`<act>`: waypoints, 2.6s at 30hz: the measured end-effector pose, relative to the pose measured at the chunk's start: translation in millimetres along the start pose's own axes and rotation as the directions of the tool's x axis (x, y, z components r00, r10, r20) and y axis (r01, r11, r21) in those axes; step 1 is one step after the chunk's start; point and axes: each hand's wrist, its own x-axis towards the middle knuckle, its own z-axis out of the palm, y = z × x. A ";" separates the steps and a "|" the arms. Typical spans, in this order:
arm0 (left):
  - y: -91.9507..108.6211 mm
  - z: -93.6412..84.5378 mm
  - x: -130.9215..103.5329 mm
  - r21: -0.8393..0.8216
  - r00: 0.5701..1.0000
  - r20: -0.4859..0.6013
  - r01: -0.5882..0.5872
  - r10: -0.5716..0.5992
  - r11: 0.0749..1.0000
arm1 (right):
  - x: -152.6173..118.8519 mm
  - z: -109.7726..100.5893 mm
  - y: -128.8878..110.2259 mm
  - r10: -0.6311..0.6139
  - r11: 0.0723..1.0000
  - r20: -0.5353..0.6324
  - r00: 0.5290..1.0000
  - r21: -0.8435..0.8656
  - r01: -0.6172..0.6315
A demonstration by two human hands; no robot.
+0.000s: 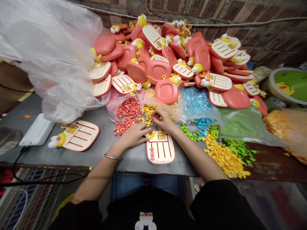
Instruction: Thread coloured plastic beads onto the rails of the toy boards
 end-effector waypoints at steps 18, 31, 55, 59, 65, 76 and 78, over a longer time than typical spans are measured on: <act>-5.1 5.6 0.8 0.037 1.000 -0.003 0.006 -0.006 0.999 | -111.0 -23.6 -13.5 -0.045 0.954 -0.057 0.997 -0.299 0.026; -1.5 6.6 1.3 0.019 1.000 -0.018 -0.013 0.014 1.000 | -112.5 0.5 -42.8 -0.073 0.996 0.075 0.995 -0.051 0.077; -3.6 6.3 1.6 0.011 1.000 0.013 0.016 -0.016 1.000 | -21.7 1.9 -1.9 0.252 0.902 0.020 0.967 -0.366 -0.228; -4.8 7.9 1.4 0.002 1.000 -0.006 0.026 -0.026 1.000 | -40.6 -22.2 -9.8 0.166 0.977 -0.028 0.986 -0.130 -0.169; -5.9 10.3 1.1 0.001 1.000 -0.018 0.022 -0.022 1.000 | -93.1 -43.4 -21.5 0.110 0.983 -0.045 0.993 -0.140 -0.115; -5.9 10.3 0.0 0.003 0.999 -0.029 0.015 -0.015 1.000 | -108.2 -25.7 -9.7 0.095 0.986 -0.079 0.992 -0.132 -0.105; -6.5 10.9 -0.2 0.010 1.000 -0.028 0.013 -0.013 1.000 | -114.1 -28.6 -10.1 0.086 0.984 -0.078 0.993 -0.149 -0.097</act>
